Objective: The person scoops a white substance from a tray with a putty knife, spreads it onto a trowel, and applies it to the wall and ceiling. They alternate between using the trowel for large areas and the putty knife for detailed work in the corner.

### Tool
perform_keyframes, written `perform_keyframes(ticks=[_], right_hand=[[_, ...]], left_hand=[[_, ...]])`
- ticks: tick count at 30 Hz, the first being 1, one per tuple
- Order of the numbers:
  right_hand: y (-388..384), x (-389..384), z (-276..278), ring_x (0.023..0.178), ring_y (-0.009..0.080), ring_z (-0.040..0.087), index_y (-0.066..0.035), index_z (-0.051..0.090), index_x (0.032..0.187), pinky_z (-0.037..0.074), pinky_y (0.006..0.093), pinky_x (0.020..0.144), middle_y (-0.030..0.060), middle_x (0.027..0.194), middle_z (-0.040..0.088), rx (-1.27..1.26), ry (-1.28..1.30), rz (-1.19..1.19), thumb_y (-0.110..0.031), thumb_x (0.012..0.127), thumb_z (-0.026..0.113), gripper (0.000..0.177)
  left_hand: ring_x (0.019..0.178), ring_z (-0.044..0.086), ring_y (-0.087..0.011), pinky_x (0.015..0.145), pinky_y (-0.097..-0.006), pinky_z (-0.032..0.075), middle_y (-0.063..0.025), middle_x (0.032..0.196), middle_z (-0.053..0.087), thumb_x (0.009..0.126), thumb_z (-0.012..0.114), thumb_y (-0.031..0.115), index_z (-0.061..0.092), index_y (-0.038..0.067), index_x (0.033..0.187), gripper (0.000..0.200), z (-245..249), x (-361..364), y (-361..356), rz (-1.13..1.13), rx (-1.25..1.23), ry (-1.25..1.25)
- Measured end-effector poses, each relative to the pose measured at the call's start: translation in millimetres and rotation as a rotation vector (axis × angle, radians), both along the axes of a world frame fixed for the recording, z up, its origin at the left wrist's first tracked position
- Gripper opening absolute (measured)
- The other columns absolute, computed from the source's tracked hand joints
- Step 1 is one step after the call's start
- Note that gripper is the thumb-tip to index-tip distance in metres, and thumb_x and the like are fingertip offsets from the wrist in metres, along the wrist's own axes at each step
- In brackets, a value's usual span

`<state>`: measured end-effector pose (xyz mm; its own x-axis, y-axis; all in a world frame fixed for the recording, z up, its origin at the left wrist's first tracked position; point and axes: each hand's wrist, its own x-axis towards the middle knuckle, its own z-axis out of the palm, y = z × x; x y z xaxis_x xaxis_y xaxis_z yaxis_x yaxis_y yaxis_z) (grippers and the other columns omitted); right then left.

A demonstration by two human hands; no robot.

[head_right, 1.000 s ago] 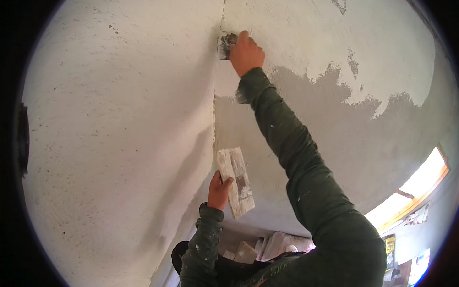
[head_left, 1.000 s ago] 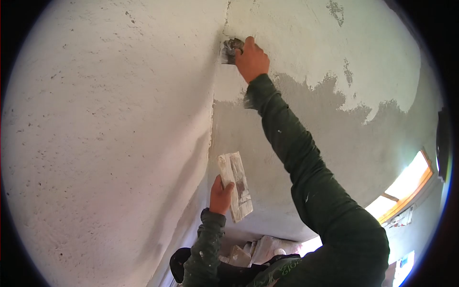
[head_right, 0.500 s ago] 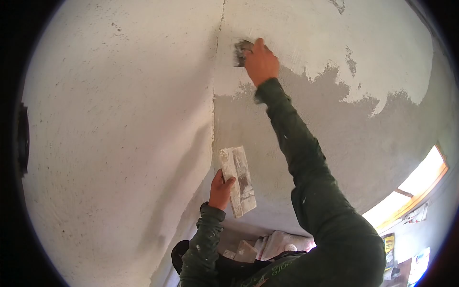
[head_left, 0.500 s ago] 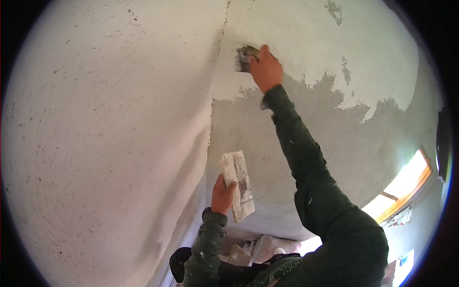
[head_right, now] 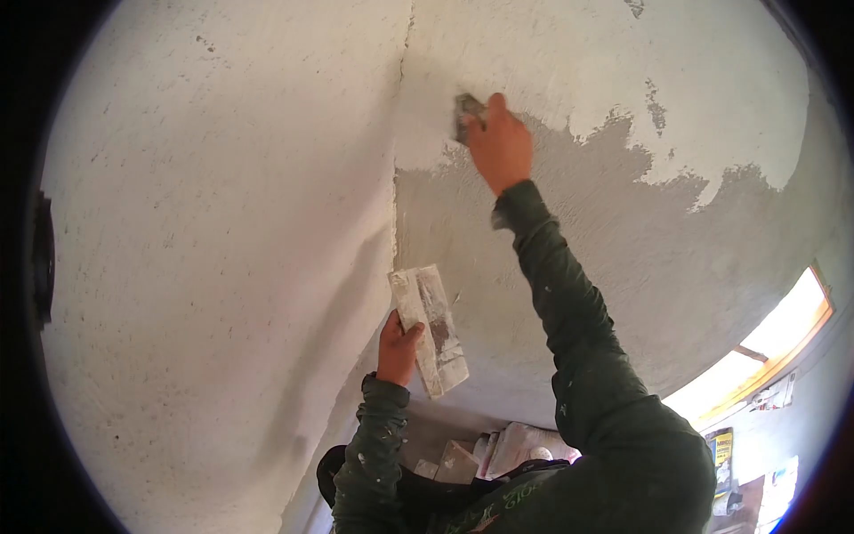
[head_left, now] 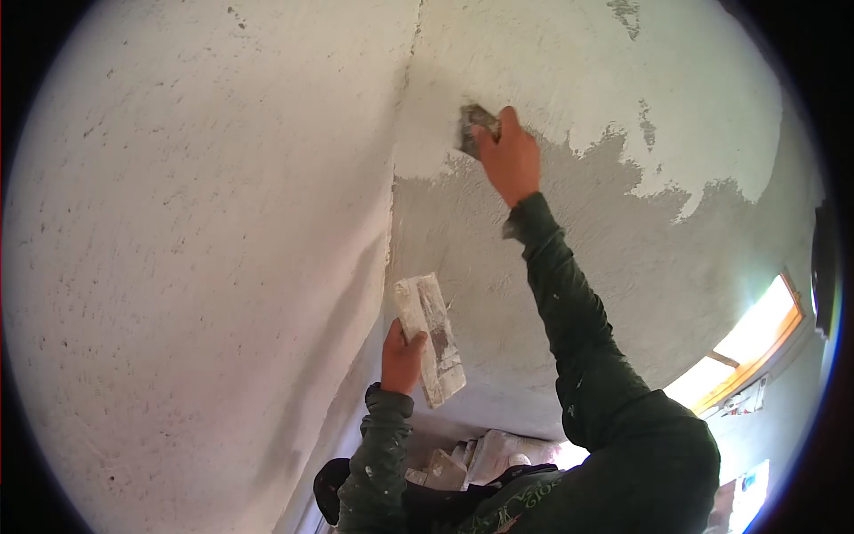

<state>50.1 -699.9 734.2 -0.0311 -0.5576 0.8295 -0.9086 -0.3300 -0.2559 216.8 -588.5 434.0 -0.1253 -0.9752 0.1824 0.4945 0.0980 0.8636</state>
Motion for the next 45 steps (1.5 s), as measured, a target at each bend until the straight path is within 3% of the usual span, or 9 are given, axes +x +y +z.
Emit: perform_keyframes(ticks=[8, 15, 20, 24, 28, 35, 37, 41, 45], right_hand=[[-45, -4, -9, 0.078, 0.0413, 0.065, -0.001, 0.046, 0.096, 0.051, 0.0475, 0.063, 0.0224, 0.084, 0.064, -0.314, 0.171, -0.138, -0.023, 0.091, 0.064, 0.029], [119, -83, -42, 0.062, 0.0370, 0.058, -0.003, 0.046, 0.092, 0.045, 0.0424, 0.057, 0.0176, 0.070, 0.056, 0.102, 0.055, 0.093, -0.027, 0.088, 0.071, 0.035], [171, -163, -141, 0.064, 0.0391, 0.058, -0.005, 0.049, 0.091, 0.046, 0.0440, 0.058, 0.0175, 0.070, 0.056, 0.699, -0.093, 0.243, -0.032, 0.087, 0.072, 0.036], [199, -221, -225, 0.066, 0.0394, 0.060, -0.006, 0.051, 0.093, 0.046, 0.0447, 0.059, 0.0188, 0.072, 0.059, 0.835, -0.135, 0.448, -0.033, 0.087, 0.071, 0.033], [223, -265, -239, 0.071, 0.0406, 0.062, -0.005, 0.051, 0.097, 0.047, 0.0467, 0.062, 0.0199, 0.075, 0.061, 1.084, -0.211, 0.585, -0.036, 0.086, 0.071, 0.038], [215, -324, -243, 0.078, 0.0445, 0.062, -0.004, 0.050, 0.094, 0.046, 0.0493, 0.064, 0.0213, 0.077, 0.061, 1.096, -0.217, 0.751, -0.037, 0.086, 0.071, 0.039], [200, -339, -231, 0.073, 0.0428, 0.060, -0.004, 0.049, 0.094, 0.047, 0.0467, 0.064, 0.0212, 0.075, 0.057, 1.120, -0.278, 0.727, -0.035, 0.086, 0.072, 0.040], [152, -344, -192, 0.074, 0.0095, 0.057, -0.005, 0.053, 0.094, 0.048, 0.0287, 0.063, 0.0027, 0.081, 0.060, 1.097, -0.821, 1.108, -0.015, 0.093, 0.066, 0.016], [125, -295, -93, 0.089, 0.0098, 0.061, -0.004, 0.056, 0.114, 0.050, 0.0272, 0.072, 0.0048, 0.108, 0.066, 1.078, -1.162, 1.479, -0.013, 0.098, 0.058, 0.019]], left_hand=[[0.105, 0.058, -0.0162, 0.093, -0.0313, 0.045, -0.0097, 0.116, 0.062, 0.092, 0.054, 0.000, 0.051, -0.003, 0.126, 0.034, -8, -1, 0, -0.008, -0.027, -0.009], [0.107, 0.057, -0.0165, 0.095, -0.0312, 0.044, -0.0103, 0.117, 0.062, 0.098, 0.056, 0.008, 0.050, -0.003, 0.129, 0.034, 6, 3, 8, 0.163, -0.111, -0.089], [0.116, 0.052, -0.0198, 0.102, -0.0325, 0.039, -0.0143, 0.128, 0.055, 0.101, 0.053, 0.011, 0.044, -0.004, 0.137, 0.040, 144, -27, 1, 0.667, -0.489, -0.357], [0.118, 0.050, -0.0203, 0.101, -0.0329, 0.040, -0.0141, 0.133, 0.052, 0.102, 0.051, 0.013, 0.037, -0.002, 0.142, 0.045, 274, -65, -59, 0.870, -0.786, -0.392], [0.097, 0.065, -0.0395, 0.085, -0.0372, 0.051, -0.0270, 0.116, 0.063, 0.099, 0.053, 0.010, 0.040, -0.001, 0.141, 0.045, 355, -98, -132, 1.263, -0.796, -0.695], [0.094, 0.066, -0.0420, 0.082, -0.0394, 0.051, -0.0275, 0.109, 0.065, 0.097, 0.056, 0.010, 0.046, 0.000, 0.137, 0.042, 326, -197, -101, 1.480, -0.783, -0.888], [0.090, 0.067, -0.0290, 0.080, -0.0354, 0.052, -0.0192, 0.105, 0.067, 0.099, 0.057, 0.014, 0.049, -0.001, 0.132, 0.037, 301, -210, -57, 1.175, -0.634, -0.730], [0.087, 0.064, -0.0148, 0.077, -0.0290, 0.053, -0.0079, 0.102, 0.067, 0.101, 0.056, 0.019, 0.052, 0.001, 0.129, 0.033, 232, -202, 42, 0.881, -0.184, -0.405], [0.085, 0.063, -0.0101, 0.073, -0.0261, 0.054, -0.0019, 0.104, 0.066, 0.104, 0.051, 0.024, 0.053, 0.005, 0.129, 0.031, 195, -223, 130, 0.784, 0.113, -0.030]])
